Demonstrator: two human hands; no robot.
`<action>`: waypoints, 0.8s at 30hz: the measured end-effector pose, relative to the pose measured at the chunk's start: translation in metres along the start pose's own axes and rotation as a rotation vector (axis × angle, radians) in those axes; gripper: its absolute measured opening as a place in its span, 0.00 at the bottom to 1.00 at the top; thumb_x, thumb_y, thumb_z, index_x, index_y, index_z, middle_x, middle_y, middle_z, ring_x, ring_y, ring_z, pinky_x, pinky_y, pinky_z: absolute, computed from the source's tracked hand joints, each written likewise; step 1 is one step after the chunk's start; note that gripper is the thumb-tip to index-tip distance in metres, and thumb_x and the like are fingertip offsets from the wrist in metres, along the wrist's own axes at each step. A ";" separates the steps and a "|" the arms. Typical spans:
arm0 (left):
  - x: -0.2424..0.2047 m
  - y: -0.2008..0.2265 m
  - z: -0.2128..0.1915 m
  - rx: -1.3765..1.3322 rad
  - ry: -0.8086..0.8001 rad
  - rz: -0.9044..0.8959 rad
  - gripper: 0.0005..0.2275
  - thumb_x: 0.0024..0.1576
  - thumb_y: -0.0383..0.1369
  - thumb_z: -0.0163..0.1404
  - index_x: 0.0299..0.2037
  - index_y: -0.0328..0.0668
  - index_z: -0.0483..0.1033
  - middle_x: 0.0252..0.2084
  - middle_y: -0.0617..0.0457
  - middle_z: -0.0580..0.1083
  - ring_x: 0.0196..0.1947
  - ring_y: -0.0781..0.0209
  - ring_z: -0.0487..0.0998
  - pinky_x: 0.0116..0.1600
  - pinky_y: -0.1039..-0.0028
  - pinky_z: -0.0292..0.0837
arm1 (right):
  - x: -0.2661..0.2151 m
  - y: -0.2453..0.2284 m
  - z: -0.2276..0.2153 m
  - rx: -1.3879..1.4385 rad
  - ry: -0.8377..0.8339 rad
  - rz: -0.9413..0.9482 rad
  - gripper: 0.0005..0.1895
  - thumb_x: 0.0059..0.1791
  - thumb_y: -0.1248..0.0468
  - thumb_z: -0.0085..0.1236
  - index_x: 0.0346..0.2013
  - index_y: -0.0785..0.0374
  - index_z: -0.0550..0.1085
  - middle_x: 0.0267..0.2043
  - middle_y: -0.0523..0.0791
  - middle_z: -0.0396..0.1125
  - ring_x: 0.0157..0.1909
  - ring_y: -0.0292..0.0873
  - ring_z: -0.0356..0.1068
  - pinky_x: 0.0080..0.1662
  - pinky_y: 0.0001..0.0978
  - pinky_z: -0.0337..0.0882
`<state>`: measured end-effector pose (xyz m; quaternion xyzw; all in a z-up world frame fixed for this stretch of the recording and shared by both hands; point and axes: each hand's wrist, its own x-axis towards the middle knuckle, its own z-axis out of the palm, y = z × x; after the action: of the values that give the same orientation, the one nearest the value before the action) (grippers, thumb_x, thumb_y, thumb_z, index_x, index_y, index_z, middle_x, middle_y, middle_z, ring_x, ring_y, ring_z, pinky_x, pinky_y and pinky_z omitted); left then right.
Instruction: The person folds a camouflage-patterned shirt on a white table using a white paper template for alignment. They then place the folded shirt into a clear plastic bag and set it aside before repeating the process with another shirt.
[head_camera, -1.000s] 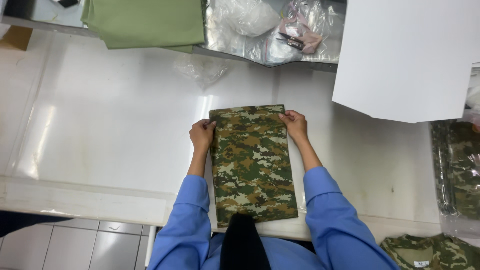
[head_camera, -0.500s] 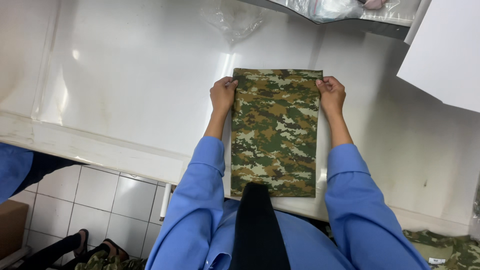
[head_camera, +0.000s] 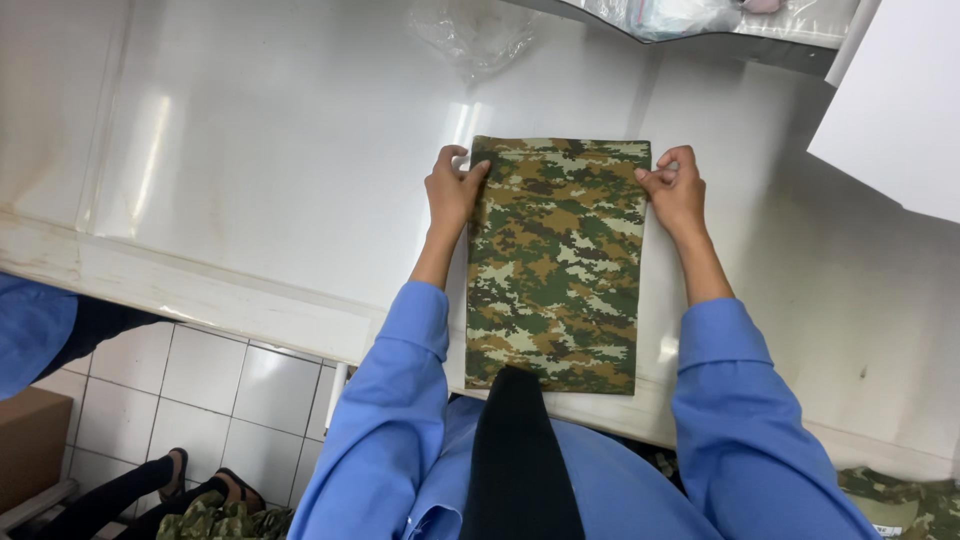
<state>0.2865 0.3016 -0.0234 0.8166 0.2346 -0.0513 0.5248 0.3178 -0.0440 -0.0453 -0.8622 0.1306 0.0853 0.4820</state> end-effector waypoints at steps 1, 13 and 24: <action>-0.003 0.001 0.003 0.038 0.028 0.034 0.14 0.60 0.38 0.57 0.53 0.50 0.71 0.46 0.35 0.79 0.50 0.35 0.81 0.57 0.50 0.75 | -0.002 0.002 -0.001 0.008 -0.016 -0.066 0.13 0.56 0.62 0.64 0.48 0.57 0.67 0.39 0.49 0.75 0.35 0.41 0.74 0.36 0.29 0.72; 0.080 0.036 0.014 0.558 -0.234 0.096 0.07 0.52 0.32 0.59 0.40 0.54 0.81 0.36 0.41 0.79 0.38 0.35 0.83 0.35 0.52 0.84 | 0.056 -0.049 -0.024 -0.319 -0.390 -0.049 0.16 0.52 0.64 0.63 0.55 0.59 0.77 0.47 0.63 0.71 0.44 0.61 0.74 0.40 0.47 0.76; 0.053 0.057 0.014 0.100 -0.202 -0.040 0.06 0.58 0.33 0.48 0.44 0.48 0.72 0.42 0.36 0.79 0.44 0.38 0.82 0.43 0.52 0.82 | 0.032 -0.047 -0.011 0.305 -0.252 0.080 0.18 0.57 0.70 0.49 0.60 0.48 0.68 0.37 0.44 0.70 0.34 0.34 0.68 0.32 0.19 0.68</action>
<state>0.3606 0.2875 0.0002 0.8277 0.1937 -0.1554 0.5033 0.3629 -0.0344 -0.0104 -0.7558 0.1148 0.1907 0.6158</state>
